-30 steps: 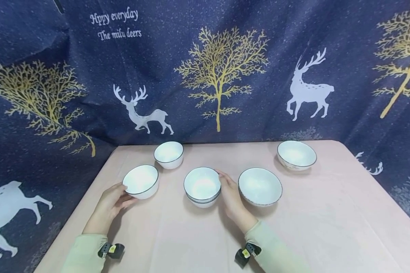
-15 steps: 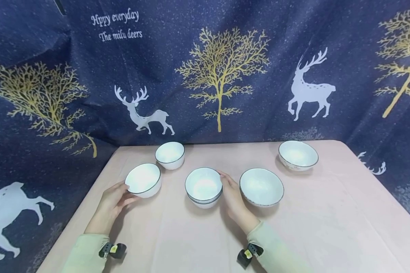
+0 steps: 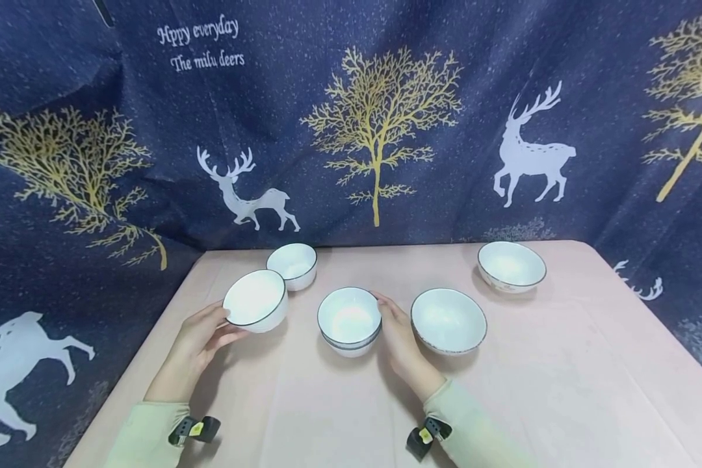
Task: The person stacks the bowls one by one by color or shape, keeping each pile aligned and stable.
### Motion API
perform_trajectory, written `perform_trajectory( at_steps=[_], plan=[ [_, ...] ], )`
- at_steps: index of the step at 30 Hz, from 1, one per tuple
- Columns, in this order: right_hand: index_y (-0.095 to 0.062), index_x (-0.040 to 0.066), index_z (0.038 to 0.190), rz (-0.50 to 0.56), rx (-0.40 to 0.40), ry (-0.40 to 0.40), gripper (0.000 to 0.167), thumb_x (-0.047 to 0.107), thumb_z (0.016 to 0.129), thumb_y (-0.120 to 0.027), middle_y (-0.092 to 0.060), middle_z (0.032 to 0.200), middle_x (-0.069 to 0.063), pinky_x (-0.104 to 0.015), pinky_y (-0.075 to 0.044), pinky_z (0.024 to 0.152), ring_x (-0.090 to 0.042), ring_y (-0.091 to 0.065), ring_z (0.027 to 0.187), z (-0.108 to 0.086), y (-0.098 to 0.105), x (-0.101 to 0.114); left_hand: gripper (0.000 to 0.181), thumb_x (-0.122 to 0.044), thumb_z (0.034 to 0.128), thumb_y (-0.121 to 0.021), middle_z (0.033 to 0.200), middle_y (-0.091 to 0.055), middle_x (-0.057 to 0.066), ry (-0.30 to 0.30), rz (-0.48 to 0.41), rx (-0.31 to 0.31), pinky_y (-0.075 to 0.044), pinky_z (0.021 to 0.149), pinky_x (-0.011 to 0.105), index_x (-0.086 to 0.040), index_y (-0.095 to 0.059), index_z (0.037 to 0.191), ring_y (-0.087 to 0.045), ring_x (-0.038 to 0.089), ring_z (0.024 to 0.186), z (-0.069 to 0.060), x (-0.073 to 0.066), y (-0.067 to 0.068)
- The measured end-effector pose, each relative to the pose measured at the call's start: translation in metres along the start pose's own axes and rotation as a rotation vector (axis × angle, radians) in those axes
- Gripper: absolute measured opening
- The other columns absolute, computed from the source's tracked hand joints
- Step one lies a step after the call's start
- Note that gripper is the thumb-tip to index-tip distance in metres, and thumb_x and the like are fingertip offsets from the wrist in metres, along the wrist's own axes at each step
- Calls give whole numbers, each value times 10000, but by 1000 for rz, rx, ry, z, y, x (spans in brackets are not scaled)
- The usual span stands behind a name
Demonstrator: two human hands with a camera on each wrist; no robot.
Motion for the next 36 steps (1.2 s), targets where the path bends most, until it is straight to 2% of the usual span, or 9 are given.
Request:
perform_trajectory(
  at_steps=[5, 12, 19, 21, 27, 31, 36],
  plan=[
    [-505, 86, 1386, 11, -3, 14, 405, 239, 1039, -365, -428, 1478, -91, -497, -121, 1218, -290, -239, 1432, 1, 0, -1, 539, 16, 963, -411, 1304, -417, 215, -13, -30, 35, -581, 881, 382, 88, -247, 1471, -658, 126, 836, -3, -7, -8],
    [-505, 89, 1388, 5, 0, 16, 405, 240, 1039, -364, -425, 1480, -91, -510, -102, 1217, -293, -227, 1435, 1, 0, -2, 538, 4, 971, -404, 1387, -340, 246, -22, -60, 70, -562, 911, 392, 79, -239, 1478, -652, 123, 874, -5, -14, -20],
    [-497, 96, 1395, -8, 4, 15, 412, 254, 1041, -359, -416, 1487, -87, -517, -105, 1215, -297, -224, 1436, 0, 0, -2, 515, 27, 970, -407, 1196, -508, 160, -52, -132, 135, -565, 902, 410, 99, -263, 1459, -664, 171, 891, -9, -22, -37],
    [-495, 94, 1397, -10, 4, 16, 413, 252, 1042, -356, -414, 1488, -91, -517, -105, 1215, -299, -222, 1437, 0, 0, -1, 514, 33, 965, -404, 1228, -493, 191, -61, -134, 149, -566, 898, 413, 102, -267, 1456, -663, 178, 901, -10, -25, -43],
    [-485, 97, 1405, -15, 13, 17, 416, 252, 1043, -349, -409, 1492, -90, -516, -108, 1215, -294, -222, 1438, -1, 0, 0, 513, 39, 964, -377, 1421, -328, 282, -78, -120, 198, -559, 909, 429, 97, -262, 1461, -651, 179, 940, -14, -31, -59],
    [-478, 99, 1410, -23, 11, 13, 421, 254, 1043, -344, -391, 1503, -91, -519, -104, 1215, -295, -212, 1441, -2, 1, 1, 513, 36, 969, -376, 1398, -348, 285, -87, -121, 228, -560, 911, 429, 100, -252, 1463, -655, 180, 928, -14, -34, -69],
    [-484, 90, 1404, -18, 13, 20, 419, 250, 1043, -346, -395, 1501, -92, -514, -100, 1216, -292, -215, 1440, -1, 0, 1, 519, 30, 958, -402, 1354, -392, 272, -81, -110, 233, -573, 893, 416, 100, -274, 1456, -661, 168, 877, -16, -37, -81]
  ],
)
Point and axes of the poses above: each hand's wrist, its own z-axis towards the middle knuckle, its own y-axis out of the back of the hand, x = y × z, the point moved 2 cm from there along z, towards the middle knuckle
